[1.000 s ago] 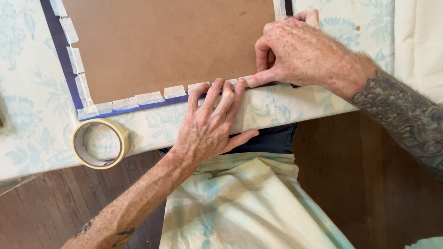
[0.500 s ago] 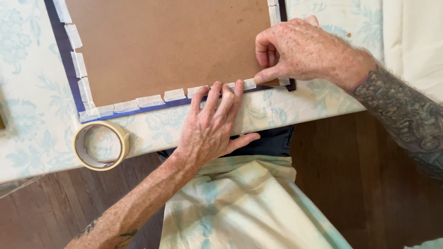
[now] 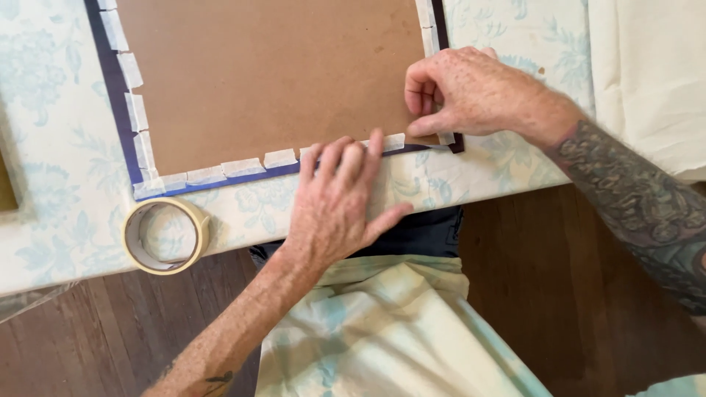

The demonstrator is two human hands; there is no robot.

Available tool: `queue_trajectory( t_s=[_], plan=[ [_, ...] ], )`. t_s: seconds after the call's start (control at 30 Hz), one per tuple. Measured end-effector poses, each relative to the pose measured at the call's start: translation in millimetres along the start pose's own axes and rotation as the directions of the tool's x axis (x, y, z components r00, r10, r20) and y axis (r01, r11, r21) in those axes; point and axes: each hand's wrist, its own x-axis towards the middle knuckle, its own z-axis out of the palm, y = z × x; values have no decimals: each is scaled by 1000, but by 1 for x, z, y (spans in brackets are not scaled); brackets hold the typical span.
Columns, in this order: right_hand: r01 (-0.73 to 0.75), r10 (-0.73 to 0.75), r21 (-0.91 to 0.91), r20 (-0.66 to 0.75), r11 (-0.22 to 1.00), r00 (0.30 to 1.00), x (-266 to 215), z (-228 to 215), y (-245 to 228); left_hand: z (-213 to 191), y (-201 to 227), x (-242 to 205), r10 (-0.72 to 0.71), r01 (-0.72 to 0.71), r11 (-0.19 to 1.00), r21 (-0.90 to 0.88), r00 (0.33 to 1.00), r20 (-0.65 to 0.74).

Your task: Securing a decorative sheet to a cardboard backing board using multiple small strips of masking tape.

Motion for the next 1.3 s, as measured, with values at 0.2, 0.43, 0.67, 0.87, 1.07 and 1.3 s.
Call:
queue_trajectory(
  t_s=[0.2, 0.43, 0.67, 0.87, 1.07, 1.3],
  plan=[
    [-79, 79, -11, -39, 997, 996, -4, 7, -28, -9, -2, -5, -81, 64, 964, -258, 995, -56],
    [-80, 79, -16, -35, 997, 996, 2, 15, 4, -1, -5, -8, 13, -35, 983, -182, 993, -121],
    [226, -196, 157, -189, 961, 962, -34, -22, -25, -38, -23, -28, -76, 54, 892, -449, 997, -30],
    [405, -320, 172, -375, 898, 870, -35, 17, -54, -66, -61, -124, -383, 374, 923, -90, 912, -144],
    [756, -625, 28, -544, 654, 560, -29, 118, -141, -64, -75, -158, -487, 488, 870, 75, 873, -39],
    [702, -489, 386, -519, 598, 702, -31, 151, -181, -78, -72, -160, -522, 493, 839, -229, 849, -83]
  ],
)
